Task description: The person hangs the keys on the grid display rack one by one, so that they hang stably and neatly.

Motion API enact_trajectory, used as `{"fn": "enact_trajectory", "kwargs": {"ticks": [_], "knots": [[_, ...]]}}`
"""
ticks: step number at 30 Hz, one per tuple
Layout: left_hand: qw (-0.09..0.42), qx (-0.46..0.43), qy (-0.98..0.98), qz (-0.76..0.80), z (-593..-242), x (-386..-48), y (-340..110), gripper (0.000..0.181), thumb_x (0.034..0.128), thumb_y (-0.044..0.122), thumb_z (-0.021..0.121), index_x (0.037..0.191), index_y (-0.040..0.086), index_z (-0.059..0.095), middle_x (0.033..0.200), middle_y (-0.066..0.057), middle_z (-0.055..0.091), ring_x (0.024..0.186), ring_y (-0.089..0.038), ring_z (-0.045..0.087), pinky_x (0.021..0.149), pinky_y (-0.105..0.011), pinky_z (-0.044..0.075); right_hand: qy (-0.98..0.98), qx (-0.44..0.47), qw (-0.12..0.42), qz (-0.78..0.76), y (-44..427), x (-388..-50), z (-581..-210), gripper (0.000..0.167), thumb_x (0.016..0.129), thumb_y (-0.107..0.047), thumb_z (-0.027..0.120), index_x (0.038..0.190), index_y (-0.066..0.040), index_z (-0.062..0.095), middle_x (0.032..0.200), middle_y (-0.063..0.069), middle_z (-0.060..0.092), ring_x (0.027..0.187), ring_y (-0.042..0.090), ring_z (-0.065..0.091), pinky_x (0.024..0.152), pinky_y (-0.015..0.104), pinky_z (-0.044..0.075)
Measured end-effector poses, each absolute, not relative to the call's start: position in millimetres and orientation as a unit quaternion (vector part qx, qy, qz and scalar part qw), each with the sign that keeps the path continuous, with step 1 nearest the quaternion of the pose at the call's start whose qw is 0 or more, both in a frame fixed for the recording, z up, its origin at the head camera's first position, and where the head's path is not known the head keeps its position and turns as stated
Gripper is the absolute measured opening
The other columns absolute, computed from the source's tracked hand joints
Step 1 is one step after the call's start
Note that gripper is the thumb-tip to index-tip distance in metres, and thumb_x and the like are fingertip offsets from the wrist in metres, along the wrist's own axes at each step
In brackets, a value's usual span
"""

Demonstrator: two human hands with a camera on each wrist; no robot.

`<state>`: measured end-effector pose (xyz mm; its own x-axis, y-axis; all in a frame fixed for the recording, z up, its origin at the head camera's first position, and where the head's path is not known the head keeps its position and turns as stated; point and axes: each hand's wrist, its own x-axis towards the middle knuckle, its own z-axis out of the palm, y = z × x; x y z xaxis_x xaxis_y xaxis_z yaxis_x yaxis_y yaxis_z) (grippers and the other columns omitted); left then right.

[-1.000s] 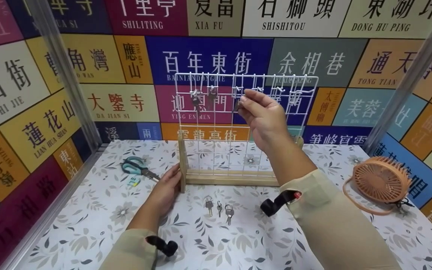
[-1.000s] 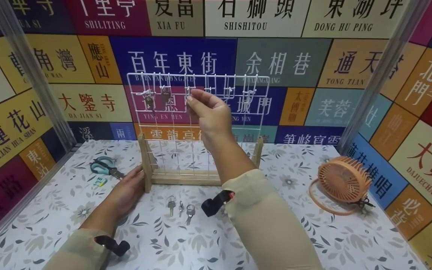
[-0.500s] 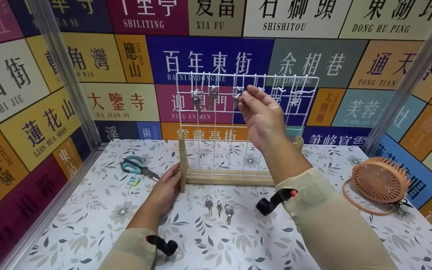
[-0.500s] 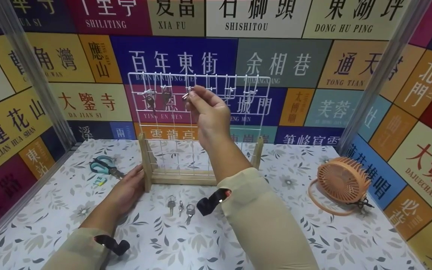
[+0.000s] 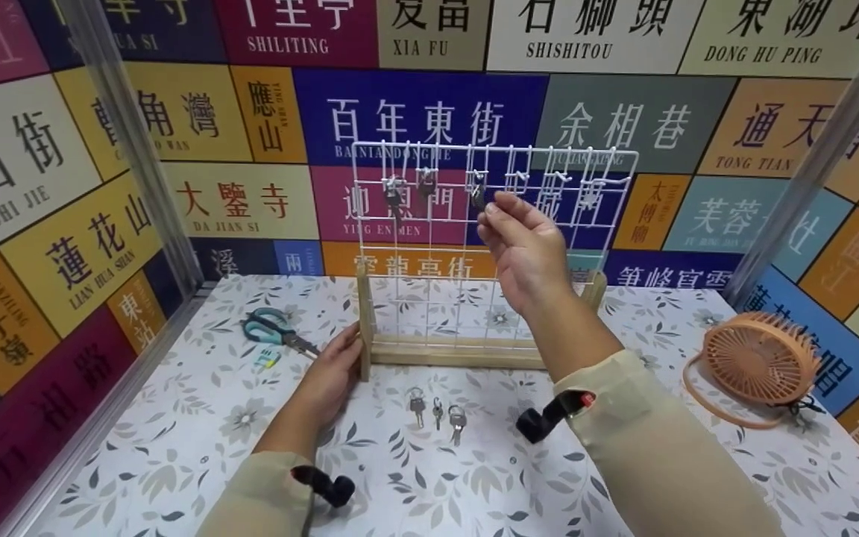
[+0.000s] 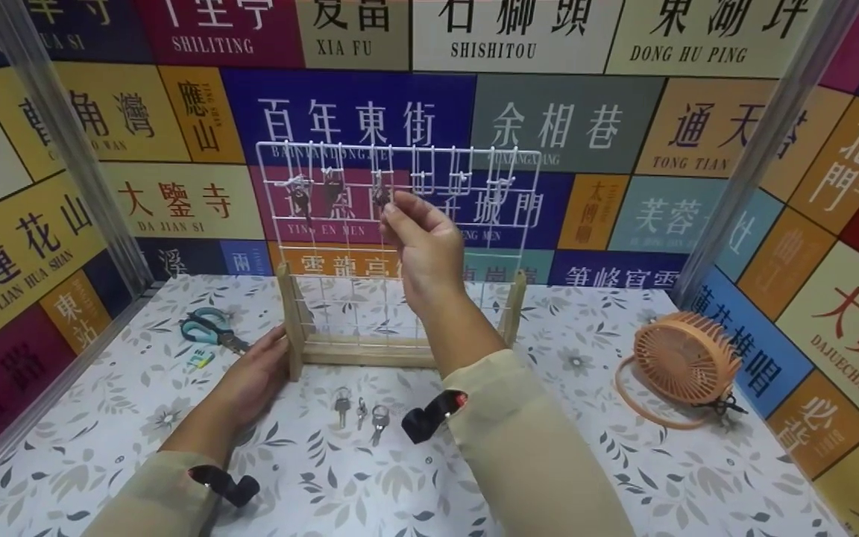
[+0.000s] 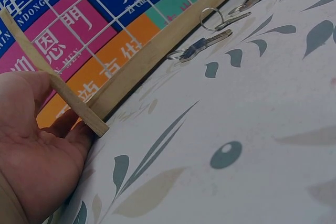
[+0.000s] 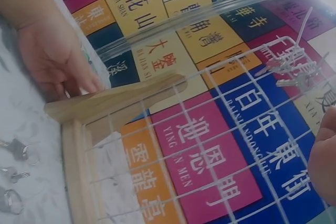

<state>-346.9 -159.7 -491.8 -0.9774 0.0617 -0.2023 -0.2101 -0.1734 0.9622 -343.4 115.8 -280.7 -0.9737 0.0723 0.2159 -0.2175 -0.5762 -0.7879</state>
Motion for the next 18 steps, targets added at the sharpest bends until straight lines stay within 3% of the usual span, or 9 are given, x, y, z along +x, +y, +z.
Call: {"fn": "enact_trajectory", "kwargs": {"ticks": [18], "knots": [[0.084,-0.046,0.650,0.754,-494,-348,-161,0.049,0.1132,0.036,0.052,0.161,0.039,0.045,0.173,0.007,0.039,0.164,-0.020,0.031,0.138,-0.042,0.022,-0.615,0.143,-0.050,0.773,140,-307,-379,0.016,0.102,-0.003,0.069,0.113,-0.012,0.077,0.103,0.000,0.073,0.094,0.016,0.072,0.086,0.028,0.065]]}}
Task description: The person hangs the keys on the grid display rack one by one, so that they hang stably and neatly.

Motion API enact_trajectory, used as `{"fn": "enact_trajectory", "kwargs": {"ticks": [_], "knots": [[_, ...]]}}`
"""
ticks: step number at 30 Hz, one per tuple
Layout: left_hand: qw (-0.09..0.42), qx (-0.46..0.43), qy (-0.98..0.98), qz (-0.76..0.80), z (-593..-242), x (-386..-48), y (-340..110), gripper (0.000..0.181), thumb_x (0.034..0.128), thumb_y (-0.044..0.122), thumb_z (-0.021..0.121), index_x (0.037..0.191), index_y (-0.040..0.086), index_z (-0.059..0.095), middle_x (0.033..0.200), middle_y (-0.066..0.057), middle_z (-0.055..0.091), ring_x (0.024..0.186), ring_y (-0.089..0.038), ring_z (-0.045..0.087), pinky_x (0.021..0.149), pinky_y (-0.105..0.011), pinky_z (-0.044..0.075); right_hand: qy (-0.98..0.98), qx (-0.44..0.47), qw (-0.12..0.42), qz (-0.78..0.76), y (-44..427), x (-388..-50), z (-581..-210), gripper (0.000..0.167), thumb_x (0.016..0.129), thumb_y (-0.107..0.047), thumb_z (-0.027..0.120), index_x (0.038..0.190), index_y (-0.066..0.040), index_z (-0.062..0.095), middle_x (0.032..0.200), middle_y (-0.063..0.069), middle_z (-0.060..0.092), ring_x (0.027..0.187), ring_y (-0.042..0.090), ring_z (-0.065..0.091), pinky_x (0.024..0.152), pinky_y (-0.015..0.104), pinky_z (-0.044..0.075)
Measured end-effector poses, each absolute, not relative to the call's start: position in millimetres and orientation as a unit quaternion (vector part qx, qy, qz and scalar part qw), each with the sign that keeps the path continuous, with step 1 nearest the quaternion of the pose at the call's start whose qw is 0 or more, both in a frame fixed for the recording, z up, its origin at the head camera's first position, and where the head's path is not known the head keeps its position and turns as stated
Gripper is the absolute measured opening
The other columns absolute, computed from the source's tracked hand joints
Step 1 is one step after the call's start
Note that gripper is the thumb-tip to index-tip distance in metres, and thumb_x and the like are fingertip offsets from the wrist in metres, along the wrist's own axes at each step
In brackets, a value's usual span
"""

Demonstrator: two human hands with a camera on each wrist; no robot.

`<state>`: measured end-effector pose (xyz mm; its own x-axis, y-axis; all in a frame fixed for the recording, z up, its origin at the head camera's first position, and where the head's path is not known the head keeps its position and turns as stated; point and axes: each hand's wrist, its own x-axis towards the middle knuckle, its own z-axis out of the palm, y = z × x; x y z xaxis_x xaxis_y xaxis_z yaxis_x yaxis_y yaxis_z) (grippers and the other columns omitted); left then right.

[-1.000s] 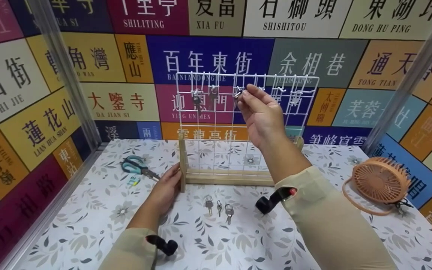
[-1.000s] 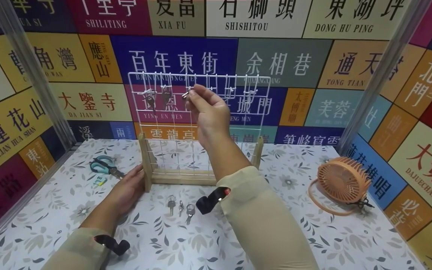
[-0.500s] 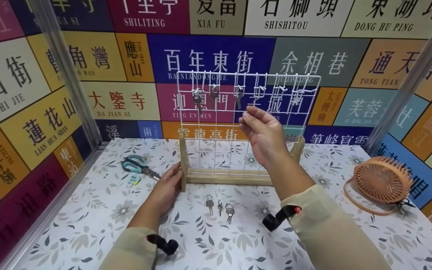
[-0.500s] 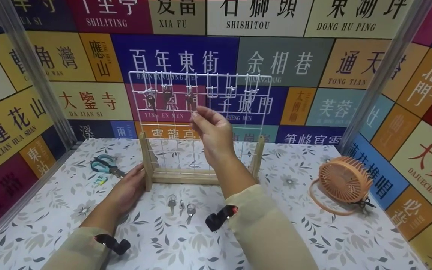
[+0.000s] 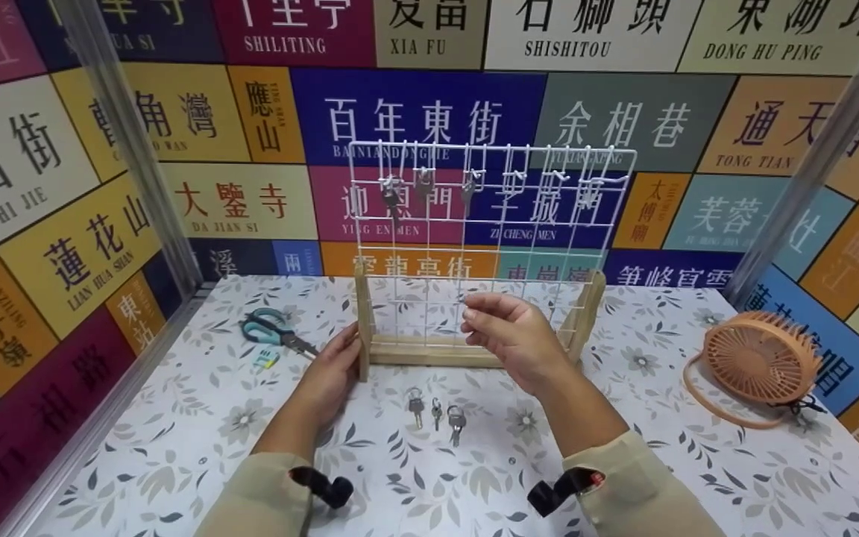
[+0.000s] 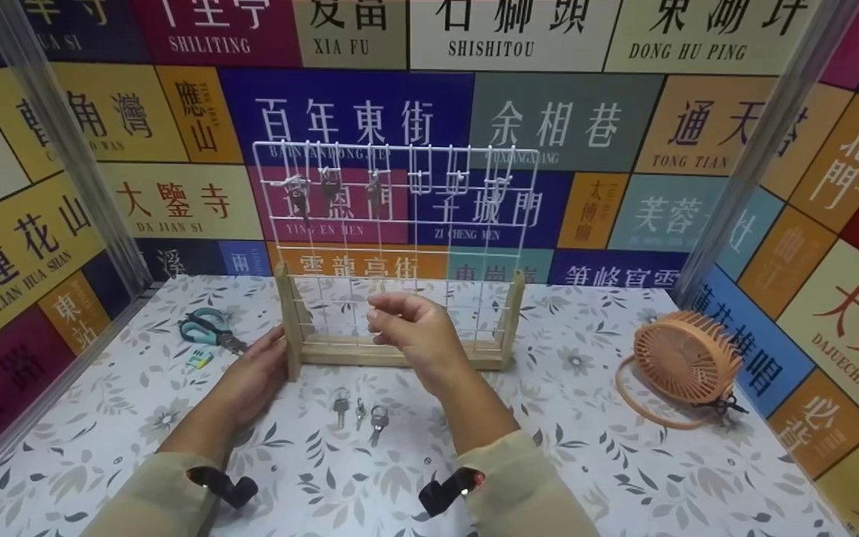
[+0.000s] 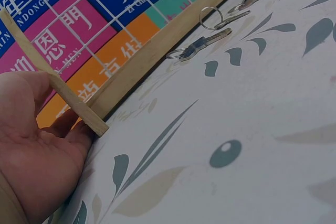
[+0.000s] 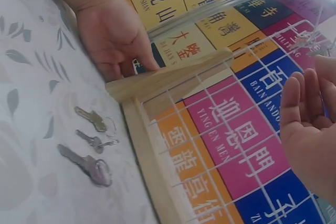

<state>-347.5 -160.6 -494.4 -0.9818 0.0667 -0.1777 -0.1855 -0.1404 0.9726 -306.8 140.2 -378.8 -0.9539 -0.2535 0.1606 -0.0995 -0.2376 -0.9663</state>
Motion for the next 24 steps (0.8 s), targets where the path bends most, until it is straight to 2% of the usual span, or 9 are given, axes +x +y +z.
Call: {"fn": "enact_trajectory", "kwargs": {"ticks": [5,12,21,24], "knots": [[0.089,-0.059,0.653,0.750,-493,-347,-161,0.048,0.1122,0.039,0.054,0.159,0.043,0.046,0.173,0.009,0.039,0.164,-0.019,0.031,0.138,-0.043,0.023,0.652,-0.145,0.086,-0.740,137,-307,-397,0.016,0.101,-0.009,0.073,0.117,-0.010,0.076,0.101,-0.001,0.073,0.092,0.014,0.073,0.085,0.028,0.065],[0.088,-0.061,0.648,0.754,-493,-346,-161,0.048,0.1124,0.037,0.053,0.159,0.043,0.047,0.173,0.009,0.039,0.164,-0.018,0.031,0.138,-0.041,0.023,0.674,-0.138,0.109,-0.717,133,-314,-426,0.019,0.098,-0.007,0.075,0.117,-0.008,0.078,0.100,-0.001,0.076,0.088,0.013,0.072,0.079,0.026,0.064],[0.092,-0.066,0.653,0.749,-492,-346,-160,0.047,0.1125,0.039,0.053,0.159,0.044,0.047,0.173,0.009,0.040,0.164,-0.019,0.032,0.137,-0.043,0.024,0.707,-0.127,0.141,-0.681,140,-325,-456,0.035,0.095,-0.010,0.079,0.128,0.000,0.073,0.103,-0.004,0.076,0.090,0.012,0.072,0.079,0.027,0.063],[0.089,-0.056,0.649,0.753,-492,-346,-160,0.048,0.1130,0.039,0.052,0.161,0.041,0.045,0.173,0.006,0.039,0.164,-0.021,0.032,0.137,-0.043,0.024,0.724,-0.120,0.160,-0.660,145,-329,-466,0.041,0.094,-0.010,0.081,0.131,0.002,0.070,0.108,0.000,0.077,0.091,0.013,0.073,0.081,0.028,0.063]]}}
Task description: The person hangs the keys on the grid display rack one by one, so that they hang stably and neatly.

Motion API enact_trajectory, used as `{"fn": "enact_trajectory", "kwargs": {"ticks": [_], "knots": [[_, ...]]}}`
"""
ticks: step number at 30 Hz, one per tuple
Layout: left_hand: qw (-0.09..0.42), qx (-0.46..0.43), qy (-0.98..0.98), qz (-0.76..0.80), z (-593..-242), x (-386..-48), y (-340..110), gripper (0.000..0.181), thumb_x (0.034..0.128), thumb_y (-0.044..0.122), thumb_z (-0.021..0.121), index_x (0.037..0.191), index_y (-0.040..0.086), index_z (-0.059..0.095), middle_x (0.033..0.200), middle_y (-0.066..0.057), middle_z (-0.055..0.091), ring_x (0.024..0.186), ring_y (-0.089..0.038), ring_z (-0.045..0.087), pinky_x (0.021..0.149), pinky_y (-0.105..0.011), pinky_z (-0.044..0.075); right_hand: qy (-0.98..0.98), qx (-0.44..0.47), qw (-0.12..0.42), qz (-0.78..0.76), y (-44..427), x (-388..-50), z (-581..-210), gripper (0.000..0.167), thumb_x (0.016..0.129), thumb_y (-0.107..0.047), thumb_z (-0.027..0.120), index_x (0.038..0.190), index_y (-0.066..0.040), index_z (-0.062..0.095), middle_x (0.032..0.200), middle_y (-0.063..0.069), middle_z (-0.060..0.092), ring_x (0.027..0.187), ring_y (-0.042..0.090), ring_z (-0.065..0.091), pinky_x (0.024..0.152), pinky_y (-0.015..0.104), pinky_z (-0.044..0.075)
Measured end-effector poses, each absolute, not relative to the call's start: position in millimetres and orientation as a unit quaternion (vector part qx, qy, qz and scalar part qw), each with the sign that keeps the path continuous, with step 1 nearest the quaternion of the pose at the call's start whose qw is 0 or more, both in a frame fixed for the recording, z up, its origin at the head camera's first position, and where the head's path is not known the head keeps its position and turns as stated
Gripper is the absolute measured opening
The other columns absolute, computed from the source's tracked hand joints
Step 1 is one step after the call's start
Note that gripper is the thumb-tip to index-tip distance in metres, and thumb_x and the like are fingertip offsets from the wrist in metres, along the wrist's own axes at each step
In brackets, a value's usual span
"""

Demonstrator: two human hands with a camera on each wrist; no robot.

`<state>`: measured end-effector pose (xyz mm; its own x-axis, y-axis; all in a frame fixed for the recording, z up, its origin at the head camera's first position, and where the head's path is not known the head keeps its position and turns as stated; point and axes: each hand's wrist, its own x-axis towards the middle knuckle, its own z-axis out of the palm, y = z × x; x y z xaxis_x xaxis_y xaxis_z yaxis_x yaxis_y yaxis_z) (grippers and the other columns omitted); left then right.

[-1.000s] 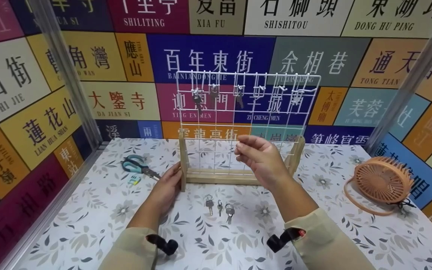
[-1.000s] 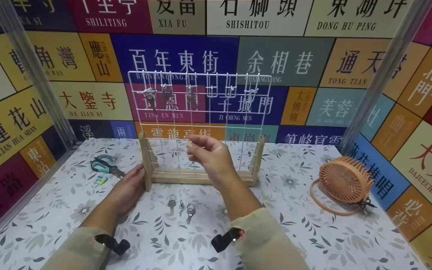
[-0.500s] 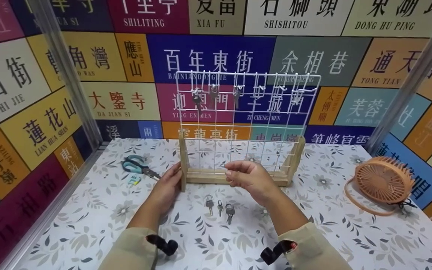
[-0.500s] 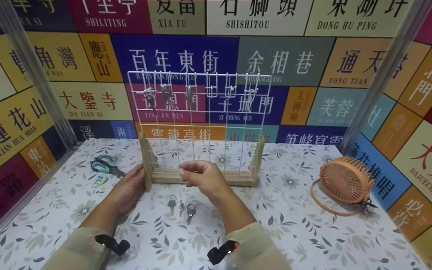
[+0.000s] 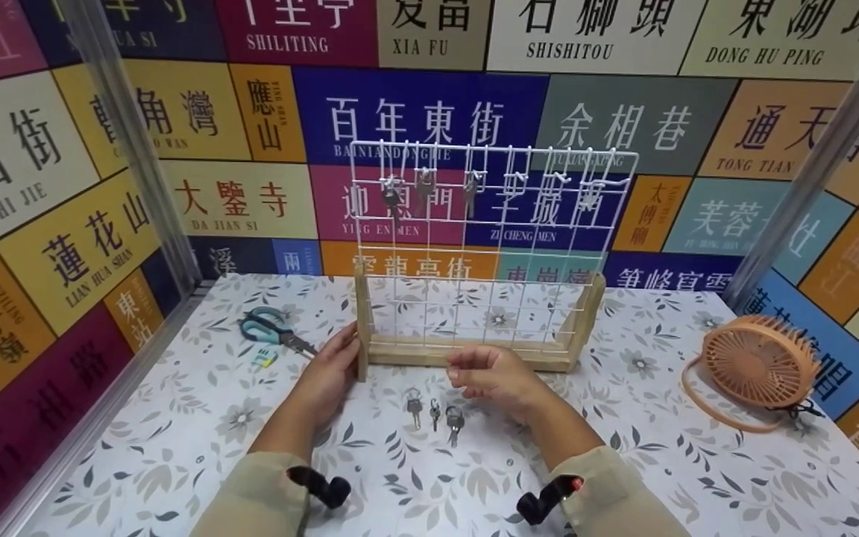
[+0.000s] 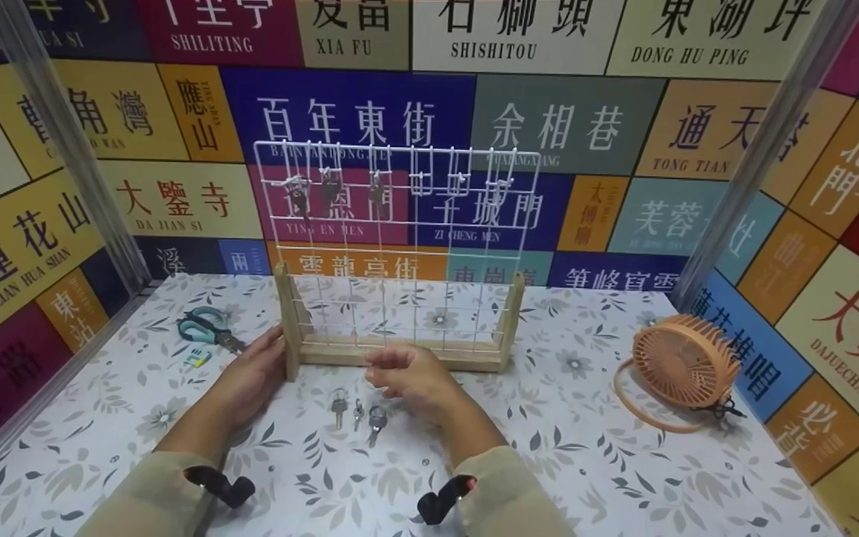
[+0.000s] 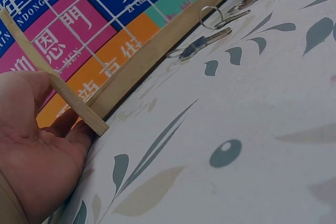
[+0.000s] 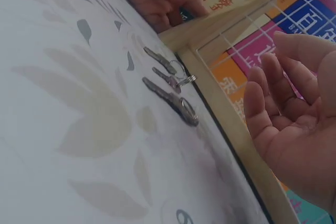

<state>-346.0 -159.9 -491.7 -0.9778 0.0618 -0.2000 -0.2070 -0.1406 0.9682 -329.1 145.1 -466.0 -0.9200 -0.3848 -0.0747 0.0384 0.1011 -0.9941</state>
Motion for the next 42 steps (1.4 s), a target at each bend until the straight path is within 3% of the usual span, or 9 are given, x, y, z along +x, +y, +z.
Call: {"fn": "enact_trajectory", "kwargs": {"ticks": [6,11,25,42], "knots": [[0.086,-0.045,0.642,0.761,-491,-346,-160,0.050,0.1135,0.036,0.052,0.163,0.038,0.043,0.173,0.004,0.039,0.164,-0.022,0.033,0.137,-0.042,0.024,0.781,-0.142,0.189,-0.577,153,-334,-482,0.042,0.089,-0.010,0.085,0.128,0.000,0.072,0.117,0.010,0.078,0.094,0.014,0.071,0.077,0.026,0.060],[0.085,-0.046,0.635,0.767,-492,-348,-160,0.050,0.1131,0.036,0.053,0.162,0.038,0.044,0.172,0.005,0.041,0.163,-0.021,0.034,0.137,-0.041,0.024,0.808,-0.174,0.186,-0.531,155,-335,-487,0.040,0.086,-0.012,0.088,0.124,-0.006,0.076,0.120,0.011,0.078,0.099,0.015,0.071,0.083,0.026,0.060],[0.084,-0.042,0.626,0.774,-492,-347,-160,0.048,0.1135,0.034,0.052,0.161,0.038,0.046,0.171,0.005,0.042,0.163,-0.021,0.034,0.137,-0.041,0.024,0.862,-0.226,0.170,-0.421,152,-332,-486,0.026,0.085,-0.012,0.090,0.108,-0.020,0.082,0.101,0.000,0.076,0.094,0.013,0.064,0.081,0.025,0.055],[0.078,-0.035,0.625,0.776,-496,-348,-160,0.050,0.1137,0.031,0.052,0.163,0.033,0.044,0.173,0.002,0.040,0.164,-0.023,0.033,0.138,-0.043,0.022,0.859,-0.216,0.166,-0.434,158,-331,-483,0.020,0.083,-0.012,0.090,0.101,-0.017,0.083,0.091,-0.002,0.077,0.084,0.012,0.069,0.074,0.024,0.058]]}}
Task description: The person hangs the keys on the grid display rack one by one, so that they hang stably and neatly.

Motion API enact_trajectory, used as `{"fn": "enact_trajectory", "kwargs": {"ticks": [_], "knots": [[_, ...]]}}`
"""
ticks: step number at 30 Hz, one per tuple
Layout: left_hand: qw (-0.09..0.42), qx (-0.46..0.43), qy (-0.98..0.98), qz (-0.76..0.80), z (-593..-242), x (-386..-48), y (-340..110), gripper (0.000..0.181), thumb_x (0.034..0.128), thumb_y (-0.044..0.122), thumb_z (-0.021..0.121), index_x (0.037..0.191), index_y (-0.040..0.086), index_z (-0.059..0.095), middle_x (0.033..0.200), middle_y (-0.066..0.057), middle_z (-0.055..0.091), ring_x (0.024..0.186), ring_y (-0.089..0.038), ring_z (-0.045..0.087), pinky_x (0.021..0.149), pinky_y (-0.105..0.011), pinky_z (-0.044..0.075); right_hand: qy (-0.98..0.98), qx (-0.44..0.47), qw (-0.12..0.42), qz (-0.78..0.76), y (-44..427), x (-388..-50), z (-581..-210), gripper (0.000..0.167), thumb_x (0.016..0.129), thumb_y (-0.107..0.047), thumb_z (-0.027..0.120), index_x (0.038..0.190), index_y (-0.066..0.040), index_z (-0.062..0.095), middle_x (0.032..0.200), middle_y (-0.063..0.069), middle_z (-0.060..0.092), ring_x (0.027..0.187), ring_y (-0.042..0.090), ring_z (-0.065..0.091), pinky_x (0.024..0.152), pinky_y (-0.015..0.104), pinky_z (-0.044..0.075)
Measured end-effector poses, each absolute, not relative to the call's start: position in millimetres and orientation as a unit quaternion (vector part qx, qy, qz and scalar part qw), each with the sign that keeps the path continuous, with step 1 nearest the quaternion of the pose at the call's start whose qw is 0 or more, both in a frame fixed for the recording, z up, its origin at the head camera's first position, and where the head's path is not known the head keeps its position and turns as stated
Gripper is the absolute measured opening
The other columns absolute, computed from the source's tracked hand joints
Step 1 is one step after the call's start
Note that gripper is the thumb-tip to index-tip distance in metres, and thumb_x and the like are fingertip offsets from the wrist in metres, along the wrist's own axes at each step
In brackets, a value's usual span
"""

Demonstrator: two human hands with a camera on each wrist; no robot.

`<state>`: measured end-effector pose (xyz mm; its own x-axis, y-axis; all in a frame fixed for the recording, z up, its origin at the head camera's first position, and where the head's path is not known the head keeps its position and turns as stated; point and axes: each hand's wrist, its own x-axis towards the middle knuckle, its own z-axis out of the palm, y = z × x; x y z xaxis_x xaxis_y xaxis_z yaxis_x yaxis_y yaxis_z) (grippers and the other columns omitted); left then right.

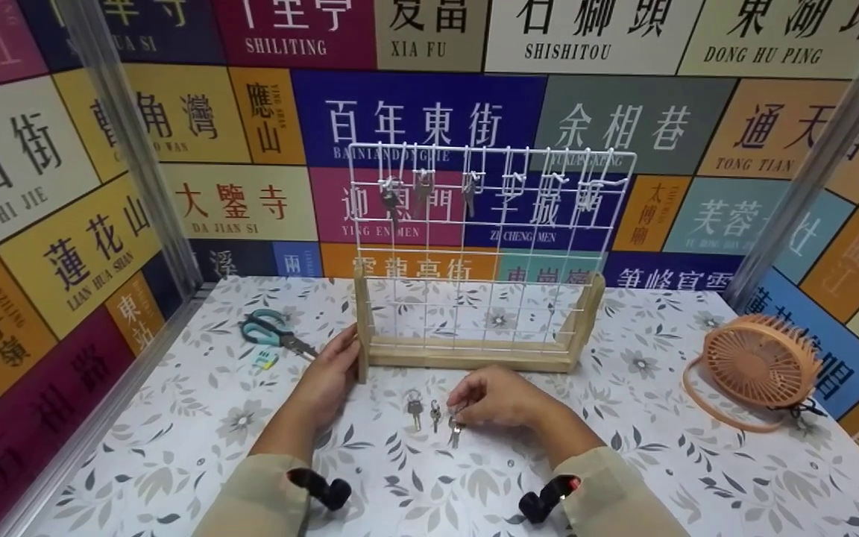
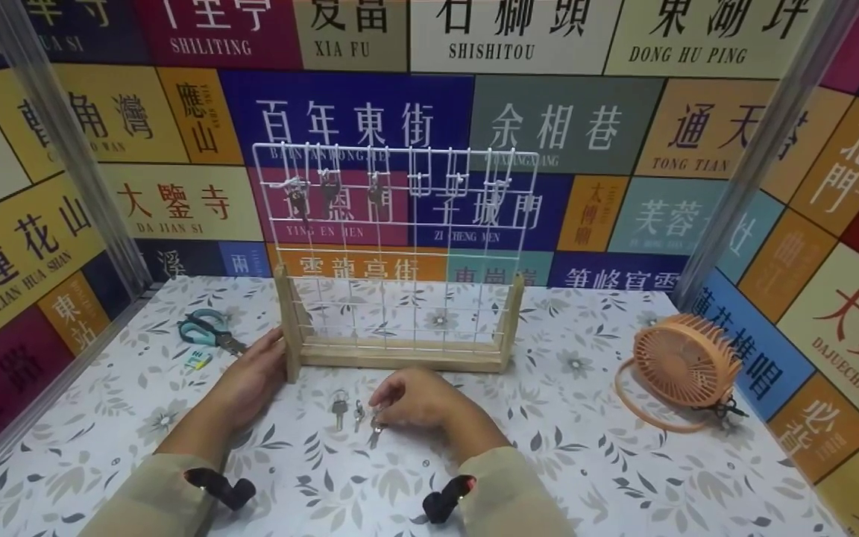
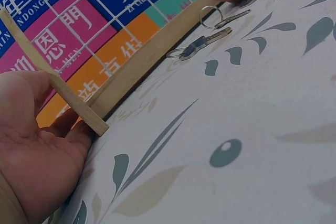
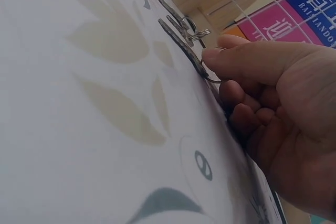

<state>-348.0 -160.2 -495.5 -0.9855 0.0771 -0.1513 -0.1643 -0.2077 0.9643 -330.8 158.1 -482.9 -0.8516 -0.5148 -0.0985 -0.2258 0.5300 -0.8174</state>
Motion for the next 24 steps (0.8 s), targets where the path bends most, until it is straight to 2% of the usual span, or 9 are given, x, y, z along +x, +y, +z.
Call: {"fn": "enact_trajectory", "kwargs": {"ticks": [7,11,15,20,24], "knots": [[0.079,-0.046,0.624,0.776,-495,-348,-160,0.049,0.1131,0.031,0.053,0.162,0.035,0.046,0.171,0.004,0.043,0.163,-0.021,0.035,0.138,-0.041,0.024,0.865,-0.183,0.144,-0.444,168,-334,-475,0.018,0.088,-0.018,0.089,0.104,-0.014,0.083,0.094,0.000,0.080,0.079,0.012,0.068,0.069,0.025,0.057],[0.085,-0.056,0.635,0.766,-494,-347,-161,0.049,0.1124,0.034,0.054,0.161,0.039,0.046,0.171,0.006,0.044,0.163,-0.021,0.035,0.137,-0.043,0.025,0.864,-0.173,0.107,-0.461,176,-333,-457,0.022,0.092,-0.022,0.086,0.110,-0.009,0.083,0.099,0.001,0.081,0.086,0.011,0.070,0.074,0.025,0.058],[0.091,-0.063,0.642,0.759,-494,-346,-161,0.049,0.1121,0.037,0.054,0.160,0.042,0.046,0.171,0.008,0.043,0.163,-0.020,0.035,0.137,-0.044,0.025,0.852,-0.152,0.060,-0.497,182,-329,-432,0.028,0.093,-0.026,0.085,0.115,-0.010,0.082,0.105,0.003,0.081,0.093,0.014,0.072,0.081,0.027,0.061],[0.086,-0.046,0.638,0.764,-494,-347,-160,0.051,0.1128,0.037,0.053,0.162,0.038,0.044,0.172,0.006,0.040,0.164,-0.021,0.033,0.137,-0.043,0.024,0.845,-0.127,0.001,-0.519,189,-327,-403,0.027,0.093,-0.027,0.085,0.115,-0.011,0.082,0.105,0.003,0.081,0.091,0.015,0.073,0.079,0.027,0.063],[0.083,-0.048,0.636,0.766,-492,-347,-159,0.049,0.1126,0.037,0.054,0.161,0.038,0.046,0.171,0.008,0.042,0.164,-0.019,0.033,0.138,-0.041,0.024,0.829,-0.122,-0.036,-0.544,196,-328,-376,0.029,0.095,-0.027,0.084,0.118,-0.009,0.081,0.106,0.001,0.082,0.090,0.015,0.074,0.083,0.029,0.065]]}}
